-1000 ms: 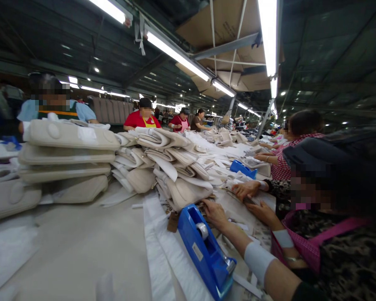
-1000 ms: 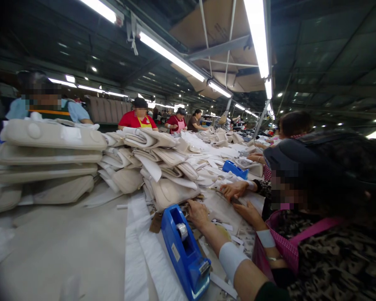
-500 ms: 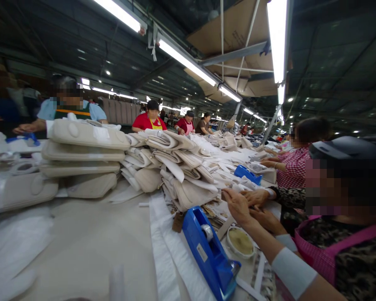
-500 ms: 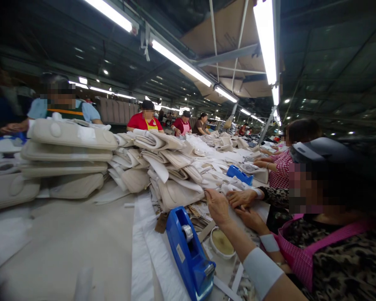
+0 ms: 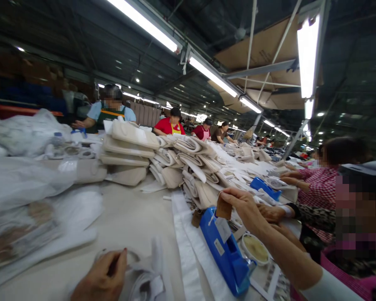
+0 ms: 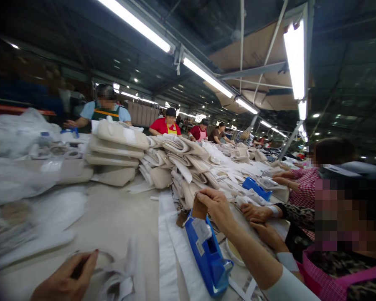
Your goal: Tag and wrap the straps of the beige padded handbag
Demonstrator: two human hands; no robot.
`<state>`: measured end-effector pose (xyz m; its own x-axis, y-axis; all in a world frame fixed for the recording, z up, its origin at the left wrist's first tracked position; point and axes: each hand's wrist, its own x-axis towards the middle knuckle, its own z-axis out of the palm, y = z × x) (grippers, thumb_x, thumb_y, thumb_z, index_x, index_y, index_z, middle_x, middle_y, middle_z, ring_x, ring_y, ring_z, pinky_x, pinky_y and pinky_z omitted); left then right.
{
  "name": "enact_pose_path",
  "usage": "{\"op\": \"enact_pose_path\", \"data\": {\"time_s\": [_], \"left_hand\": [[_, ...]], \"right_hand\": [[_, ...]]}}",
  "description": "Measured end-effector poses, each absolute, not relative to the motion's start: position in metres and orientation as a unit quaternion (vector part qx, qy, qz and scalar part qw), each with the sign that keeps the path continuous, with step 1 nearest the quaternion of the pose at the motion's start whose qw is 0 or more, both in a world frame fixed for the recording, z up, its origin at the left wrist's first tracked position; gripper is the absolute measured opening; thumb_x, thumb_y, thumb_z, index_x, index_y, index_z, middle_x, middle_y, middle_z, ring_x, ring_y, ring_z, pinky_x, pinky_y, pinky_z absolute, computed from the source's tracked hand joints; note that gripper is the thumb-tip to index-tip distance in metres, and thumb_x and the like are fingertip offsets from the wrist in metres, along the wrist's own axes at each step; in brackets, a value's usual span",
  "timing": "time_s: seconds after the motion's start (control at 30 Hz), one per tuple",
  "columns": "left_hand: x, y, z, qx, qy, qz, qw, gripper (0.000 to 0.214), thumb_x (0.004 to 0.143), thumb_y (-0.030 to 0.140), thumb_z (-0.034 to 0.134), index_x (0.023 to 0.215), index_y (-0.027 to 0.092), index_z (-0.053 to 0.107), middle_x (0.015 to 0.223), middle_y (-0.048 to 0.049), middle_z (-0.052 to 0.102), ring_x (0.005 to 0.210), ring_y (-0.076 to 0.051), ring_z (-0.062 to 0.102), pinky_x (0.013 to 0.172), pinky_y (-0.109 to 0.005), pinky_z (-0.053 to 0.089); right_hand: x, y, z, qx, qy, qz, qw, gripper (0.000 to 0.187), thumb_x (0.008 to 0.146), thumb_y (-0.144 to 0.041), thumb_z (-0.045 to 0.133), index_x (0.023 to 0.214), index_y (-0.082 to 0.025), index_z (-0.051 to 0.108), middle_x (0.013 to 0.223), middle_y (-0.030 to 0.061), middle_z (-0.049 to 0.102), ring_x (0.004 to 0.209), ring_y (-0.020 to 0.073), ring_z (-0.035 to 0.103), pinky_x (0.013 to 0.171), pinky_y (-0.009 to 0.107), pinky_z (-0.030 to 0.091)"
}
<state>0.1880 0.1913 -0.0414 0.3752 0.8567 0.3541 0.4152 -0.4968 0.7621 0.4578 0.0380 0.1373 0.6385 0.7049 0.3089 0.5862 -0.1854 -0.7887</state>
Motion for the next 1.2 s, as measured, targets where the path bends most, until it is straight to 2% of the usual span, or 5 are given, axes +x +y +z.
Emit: {"op": "enact_pose_path", "data": {"time_s": [0.17, 0.43, 0.63, 0.97, 1.2], "left_hand": [[0.194, 0.172, -0.016, 0.657, 0.342, 0.413, 0.53, 0.027, 0.071, 0.045, 0.06, 0.084, 0.021, 0.066, 0.079, -0.0014, 0.065, 0.072, -0.017, 0.06, 0.07, -0.025, 0.046], [0.198, 0.169, -0.011, 0.534, 0.166, 0.291, 0.776, 0.086, 0.041, 0.037, 0.086, 0.119, 0.02, 0.054, 0.097, -0.0065, 0.061, 0.074, -0.015, 0.053, 0.064, -0.025, 0.041], [0.2, 0.166, -0.004, 0.519, 0.102, 0.319, 0.787, 0.054, 0.055, 0.033, 0.081, 0.103, 0.019, 0.064, 0.096, -0.005, 0.065, 0.09, -0.019, 0.054, 0.081, -0.028, 0.039], [0.193, 0.167, 0.0, 0.416, 0.16, 0.383, 0.809, 0.052, 0.065, 0.032, 0.074, 0.111, 0.015, 0.056, 0.059, -0.0006, 0.063, 0.056, -0.012, 0.055, 0.057, -0.023, 0.039], [0.195, 0.169, -0.005, 0.365, 0.185, 0.433, 0.803, 0.023, 0.06, 0.035, 0.079, 0.068, 0.017, 0.067, 0.058, 0.0028, 0.059, 0.052, -0.006, 0.047, 0.051, -0.017, 0.034]], "right_hand": [[0.403, 0.071, 0.127, -0.662, -0.338, 0.317, 0.589, 0.03, 0.056, -0.042, 0.075, 0.069, -0.016, 0.066, 0.063, 0.001, 0.06, 0.058, 0.0135, 0.052, 0.057, 0.026, 0.041], [0.346, 0.108, 0.102, -0.586, -0.365, 0.44, 0.574, 0.028, 0.059, -0.039, 0.076, 0.072, -0.015, 0.069, 0.065, 0.0006, 0.06, 0.061, 0.0119, 0.05, 0.061, 0.025, 0.039], [0.336, 0.116, 0.086, -0.578, -0.375, 0.467, 0.555, 0.025, 0.064, -0.037, 0.073, 0.074, -0.015, 0.068, 0.064, -0.0006, 0.058, 0.062, 0.0121, 0.05, 0.063, 0.025, 0.038], [0.341, 0.114, 0.079, -0.594, -0.359, 0.454, 0.559, 0.028, 0.059, -0.04, 0.076, 0.072, -0.015, 0.069, 0.066, -0.0004, 0.057, 0.063, 0.0115, 0.046, 0.062, 0.024, 0.036], [0.341, 0.103, 0.074, -0.6, -0.334, 0.472, 0.553, 0.028, 0.058, -0.038, 0.078, 0.071, -0.015, 0.069, 0.065, -0.0002, 0.059, 0.063, 0.0109, 0.048, 0.061, 0.023, 0.035]]}}
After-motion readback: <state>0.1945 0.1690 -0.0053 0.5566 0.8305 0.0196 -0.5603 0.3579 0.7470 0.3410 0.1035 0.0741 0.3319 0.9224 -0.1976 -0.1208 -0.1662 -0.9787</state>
